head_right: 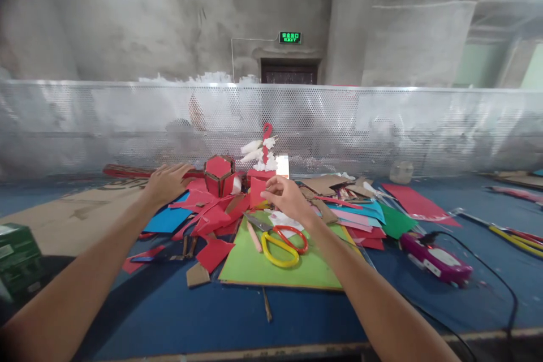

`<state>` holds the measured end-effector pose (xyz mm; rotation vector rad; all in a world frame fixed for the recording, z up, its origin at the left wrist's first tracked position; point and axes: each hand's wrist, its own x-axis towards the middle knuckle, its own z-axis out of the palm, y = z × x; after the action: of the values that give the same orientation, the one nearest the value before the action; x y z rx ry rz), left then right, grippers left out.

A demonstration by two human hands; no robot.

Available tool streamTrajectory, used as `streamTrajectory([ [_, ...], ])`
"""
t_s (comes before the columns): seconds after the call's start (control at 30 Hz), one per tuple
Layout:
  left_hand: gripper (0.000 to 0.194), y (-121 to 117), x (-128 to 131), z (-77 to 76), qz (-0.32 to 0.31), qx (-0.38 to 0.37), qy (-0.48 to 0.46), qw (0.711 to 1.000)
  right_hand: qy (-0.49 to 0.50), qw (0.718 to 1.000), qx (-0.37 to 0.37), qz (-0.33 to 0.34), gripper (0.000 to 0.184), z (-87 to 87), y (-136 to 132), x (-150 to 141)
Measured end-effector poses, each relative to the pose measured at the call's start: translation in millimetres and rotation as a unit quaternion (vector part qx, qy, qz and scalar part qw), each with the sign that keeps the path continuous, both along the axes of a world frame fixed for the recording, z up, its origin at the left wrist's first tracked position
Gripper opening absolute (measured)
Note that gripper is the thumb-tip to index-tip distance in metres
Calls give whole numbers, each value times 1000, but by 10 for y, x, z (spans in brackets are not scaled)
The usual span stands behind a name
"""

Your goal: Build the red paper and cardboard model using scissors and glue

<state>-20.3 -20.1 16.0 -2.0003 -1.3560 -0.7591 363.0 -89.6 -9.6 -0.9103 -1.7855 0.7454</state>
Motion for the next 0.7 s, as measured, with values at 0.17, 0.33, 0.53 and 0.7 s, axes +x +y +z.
streamTrajectory([
  [0.17,29,-88,244,29,-84,56,30,994,55,998,32,-12,36,19,39,12],
  [0.33,23,-168,538,-21,-145,101,89,980,67,997,40,-6,36,5,36,-5],
  [0.53,13,-252,726,-40,-194,201,130,951,82,996,39,-11,33,3,1,-36],
  [0.7,14,-250,731,-66,-186,203,123,953,85,996,7,-8,32,53,-84,-70],
])
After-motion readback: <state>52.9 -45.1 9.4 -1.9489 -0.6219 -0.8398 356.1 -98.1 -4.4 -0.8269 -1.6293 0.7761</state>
